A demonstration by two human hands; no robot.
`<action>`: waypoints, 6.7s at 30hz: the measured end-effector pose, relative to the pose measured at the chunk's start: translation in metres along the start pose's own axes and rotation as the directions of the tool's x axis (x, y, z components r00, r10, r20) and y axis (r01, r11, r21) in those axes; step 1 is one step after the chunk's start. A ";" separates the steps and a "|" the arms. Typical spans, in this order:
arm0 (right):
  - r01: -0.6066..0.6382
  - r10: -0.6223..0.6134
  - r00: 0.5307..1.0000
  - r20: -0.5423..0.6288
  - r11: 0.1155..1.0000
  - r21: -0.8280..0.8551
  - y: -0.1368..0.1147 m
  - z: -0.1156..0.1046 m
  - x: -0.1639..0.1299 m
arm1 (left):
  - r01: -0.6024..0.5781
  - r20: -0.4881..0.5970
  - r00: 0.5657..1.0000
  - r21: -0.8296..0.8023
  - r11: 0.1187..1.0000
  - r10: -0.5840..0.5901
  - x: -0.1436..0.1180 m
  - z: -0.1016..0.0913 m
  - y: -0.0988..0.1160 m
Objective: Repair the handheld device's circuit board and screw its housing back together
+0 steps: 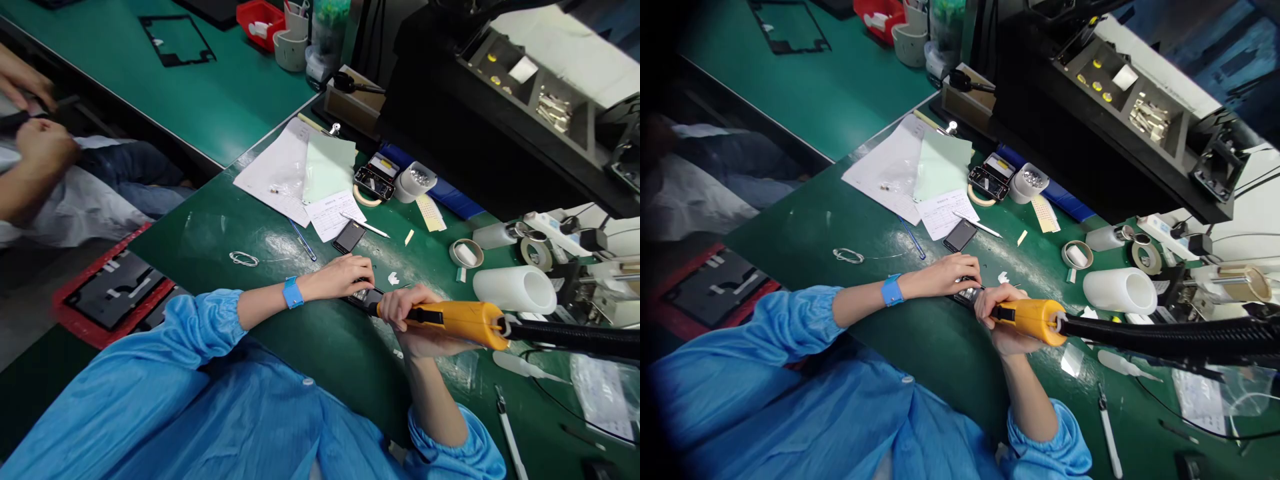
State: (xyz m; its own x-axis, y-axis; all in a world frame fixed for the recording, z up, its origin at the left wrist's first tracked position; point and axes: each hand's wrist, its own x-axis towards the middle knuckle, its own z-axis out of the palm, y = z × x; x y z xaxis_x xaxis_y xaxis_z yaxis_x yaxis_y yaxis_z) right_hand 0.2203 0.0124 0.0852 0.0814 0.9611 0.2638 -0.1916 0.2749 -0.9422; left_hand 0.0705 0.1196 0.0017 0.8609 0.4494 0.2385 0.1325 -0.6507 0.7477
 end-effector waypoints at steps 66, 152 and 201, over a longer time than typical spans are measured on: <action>0.117 -0.113 0.993 -0.045 0.988 0.096 -0.001 0.016 0.052 | -0.044 0.133 0.990 0.043 0.998 0.038 -0.004 -0.044 0.000; 0.008 0.029 0.988 -0.154 0.972 0.236 0.029 0.003 0.087 | 0.065 -0.069 0.997 0.366 0.929 -0.042 0.000 -0.028 -0.021; -0.092 0.127 0.973 -0.190 0.979 0.184 0.025 -0.033 0.091 | -0.081 -0.052 0.992 0.435 0.897 0.115 0.000 -0.027 -0.017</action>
State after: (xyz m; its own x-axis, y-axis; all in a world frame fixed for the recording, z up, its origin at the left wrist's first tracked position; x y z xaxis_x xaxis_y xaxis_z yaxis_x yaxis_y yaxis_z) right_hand 0.2553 0.1062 0.0785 0.2411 0.9655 0.0980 -0.3749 0.1858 -0.9083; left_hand 0.0551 0.1468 0.0058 0.8437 0.4026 0.3552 0.2622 -0.8863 0.3818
